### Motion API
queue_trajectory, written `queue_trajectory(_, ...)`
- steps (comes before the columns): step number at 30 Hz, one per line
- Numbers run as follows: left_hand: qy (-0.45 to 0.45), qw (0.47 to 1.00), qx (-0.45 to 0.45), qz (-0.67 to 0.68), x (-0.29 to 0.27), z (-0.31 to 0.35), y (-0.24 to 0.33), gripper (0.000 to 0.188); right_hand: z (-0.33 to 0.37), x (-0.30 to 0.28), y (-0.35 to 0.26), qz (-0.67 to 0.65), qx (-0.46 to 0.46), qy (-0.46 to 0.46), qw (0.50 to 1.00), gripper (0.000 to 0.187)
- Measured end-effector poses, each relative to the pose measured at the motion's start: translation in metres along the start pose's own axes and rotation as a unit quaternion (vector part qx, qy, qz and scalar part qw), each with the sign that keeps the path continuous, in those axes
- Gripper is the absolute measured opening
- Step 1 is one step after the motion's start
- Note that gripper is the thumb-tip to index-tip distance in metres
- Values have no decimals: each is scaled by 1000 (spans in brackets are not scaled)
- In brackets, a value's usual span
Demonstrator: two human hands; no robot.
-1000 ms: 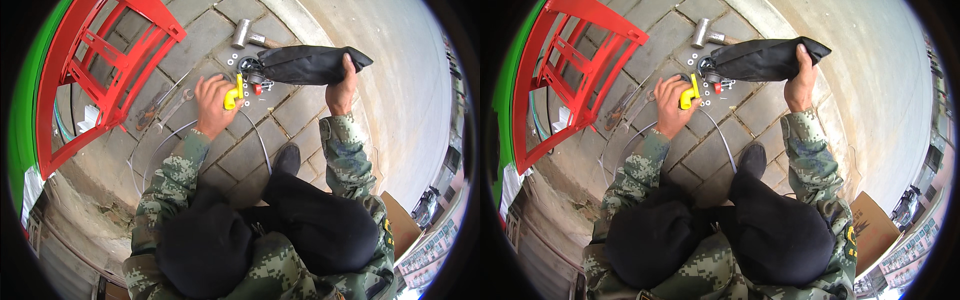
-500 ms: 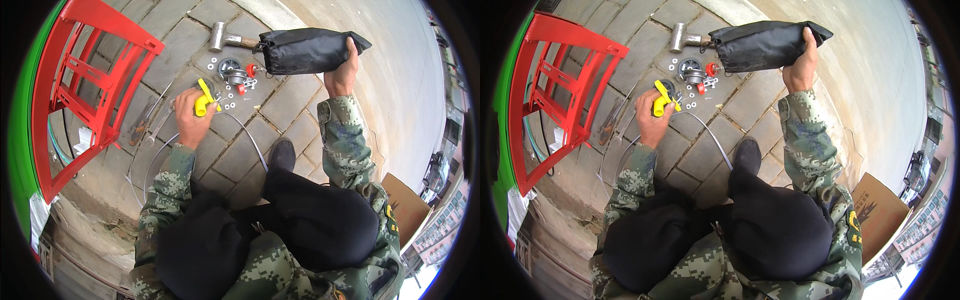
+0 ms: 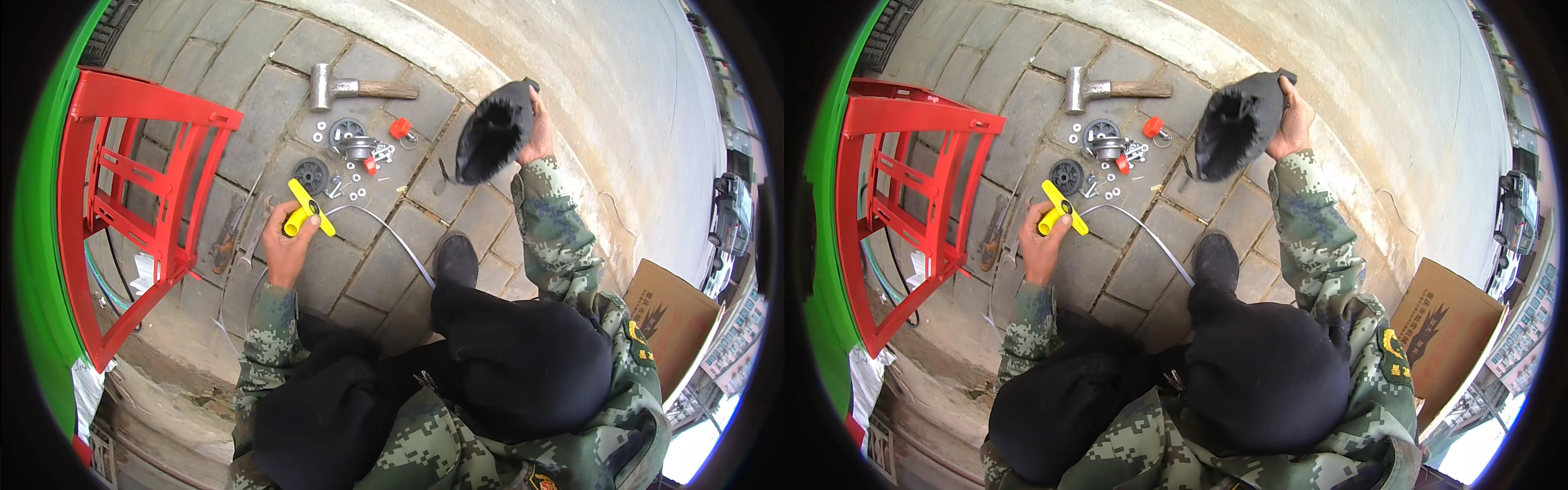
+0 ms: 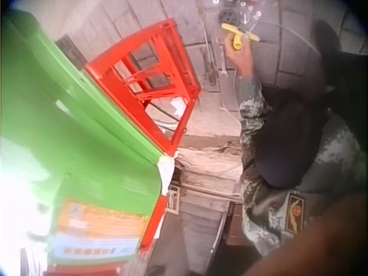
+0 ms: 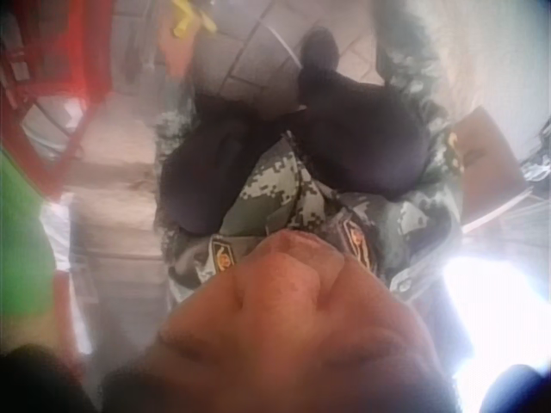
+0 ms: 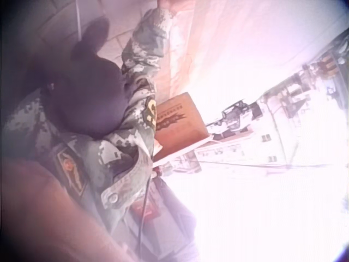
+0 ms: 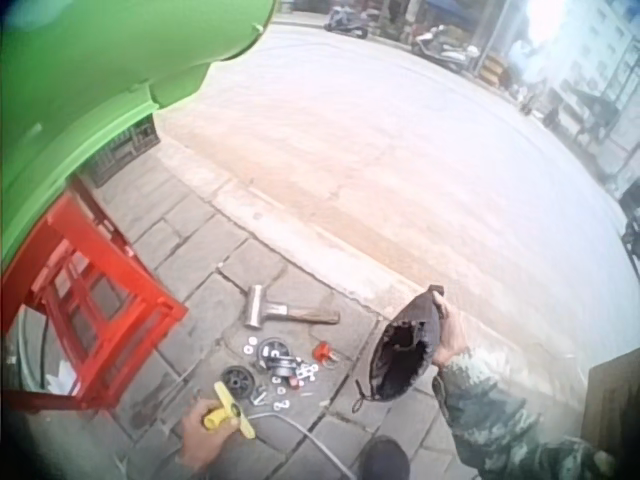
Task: The person uses a wrench to tighten a bolt on a metal rod, then walks to a green and red machine. They sit on the ground, open a black bag, and remove small parts. They attach a red bracket to the machine and secure it with screws using a screwdriver.
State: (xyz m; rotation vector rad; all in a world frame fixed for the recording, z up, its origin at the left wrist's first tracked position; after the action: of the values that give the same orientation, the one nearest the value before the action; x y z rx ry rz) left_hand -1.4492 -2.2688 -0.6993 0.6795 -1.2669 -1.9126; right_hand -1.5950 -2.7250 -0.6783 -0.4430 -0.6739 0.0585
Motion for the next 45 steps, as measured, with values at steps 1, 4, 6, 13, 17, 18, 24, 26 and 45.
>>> queue_trajectory(1, -9, 1000, -4, -6, -1, 0, 1, 30, 3, -5, 6, 24, 50, -20, 998, 37)
queue_trajectory(4, -33, 998, -36, 35, -4, 2, 6, 31, 11, -25, 24, 139, 153, 69, 976, 35)
queue_trajectory(6, -29, 992, -70, 102, -4, 3, 9, 32, 10, -35, 34, 212, 192, 97, 953, 37)
queue_trajectory(13, -69, 993, -97, 23, -8, 8, 8, 32, -6, -51, 20, 775, 72, 147, 610, 92)
queue_trajectory(17, -105, 986, -121, -42, -9, 14, -5, 33, 6, -30, 11, 870, 32, 176, 460, 110)
queue_trajectory(18, -118, 983, -124, -68, -9, 17, -7, 33, 9, -21, 10, 875, 21, 175, 451, 111)
queue_trajectory(24, -140, 969, -33, -199, 3, 18, -6, 32, 12, 46, 23, 848, -225, 96, 471, 57)
queue_trajectory(26, -142, 953, 47, -262, 7, 18, 2, 31, 4, 63, 47, 817, -241, -13, 523, 38)
queue_trajectory(45, -135, 944, 79, -290, 19, 29, -1, 42, -39, 80, 91, 763, -241, -82, 595, 26)
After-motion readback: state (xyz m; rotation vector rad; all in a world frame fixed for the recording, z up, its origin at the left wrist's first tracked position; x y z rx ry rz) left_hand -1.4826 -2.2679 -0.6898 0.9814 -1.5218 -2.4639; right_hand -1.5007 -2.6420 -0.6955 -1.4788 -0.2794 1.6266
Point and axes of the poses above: each hand's wrist, its own z-axis away from the middle knuckle, its own x-axis out of the palm, y = z × x, the point moved 3 cm from there along -z, towards the middle knuckle, and after that the axes turned 5 degrees about x, right-handed, at the moved point
